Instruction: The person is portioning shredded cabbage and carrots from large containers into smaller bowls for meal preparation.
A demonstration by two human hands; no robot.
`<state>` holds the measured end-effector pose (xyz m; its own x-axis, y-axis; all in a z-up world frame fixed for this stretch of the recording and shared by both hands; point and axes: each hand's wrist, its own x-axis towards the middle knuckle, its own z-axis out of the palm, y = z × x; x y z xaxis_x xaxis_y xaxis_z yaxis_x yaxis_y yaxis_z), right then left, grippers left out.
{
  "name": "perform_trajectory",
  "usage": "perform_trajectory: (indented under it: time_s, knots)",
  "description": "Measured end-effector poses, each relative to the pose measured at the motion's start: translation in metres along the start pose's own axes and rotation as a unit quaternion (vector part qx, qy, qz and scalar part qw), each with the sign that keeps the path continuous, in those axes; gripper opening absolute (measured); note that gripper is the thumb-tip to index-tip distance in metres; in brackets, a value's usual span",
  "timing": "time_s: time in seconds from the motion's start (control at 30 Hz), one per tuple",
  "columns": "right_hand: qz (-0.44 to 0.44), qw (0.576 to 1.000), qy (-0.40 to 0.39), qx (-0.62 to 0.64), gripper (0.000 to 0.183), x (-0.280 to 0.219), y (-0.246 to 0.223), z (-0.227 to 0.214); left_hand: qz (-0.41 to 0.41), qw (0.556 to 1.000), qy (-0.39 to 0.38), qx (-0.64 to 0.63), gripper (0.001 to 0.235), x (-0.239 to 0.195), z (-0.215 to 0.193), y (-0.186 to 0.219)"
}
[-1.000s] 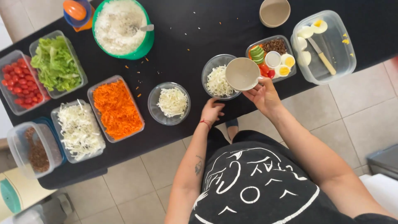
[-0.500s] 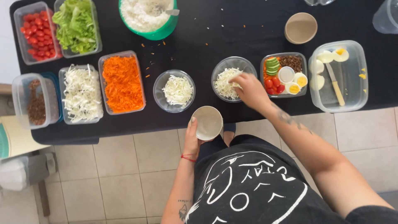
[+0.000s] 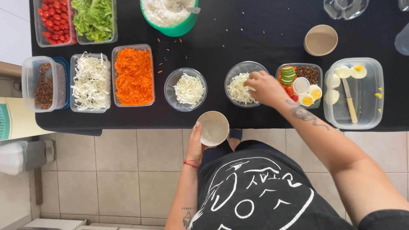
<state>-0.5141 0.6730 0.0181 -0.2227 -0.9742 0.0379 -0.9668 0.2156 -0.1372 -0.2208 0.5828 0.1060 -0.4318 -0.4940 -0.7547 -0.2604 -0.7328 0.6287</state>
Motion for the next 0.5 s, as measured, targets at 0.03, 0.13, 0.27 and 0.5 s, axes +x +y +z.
perform_trajectory:
  time_s: [0.03, 0.13, 0.27, 0.5]
  knots:
    - [-0.010, 0.999, -0.012, 0.048, 0.024, 0.004, -0.007, 0.003, 0.001, 1.000, 0.000, -0.003, 0.058, 0.000, 0.001, 0.000]
    - [0.011, 0.998, -0.057, 0.016, 0.019, -0.001, 0.003, 0.054, 0.009, 1.000, -0.004, 0.000, 0.059, -0.002, 0.003, 0.004]
    - [0.089, 0.989, -0.080, 0.088, 0.016, 0.014, -0.011, 0.004, 0.009, 1.000, 0.005, -0.006, 0.058, 0.000, 0.001, 0.005]
    - [0.174, 0.972, -0.148, 0.046, 0.045, 0.050, -0.016, 0.021, -0.001, 1.000, 0.008, 0.011, 0.060, -0.002, -0.002, 0.002]
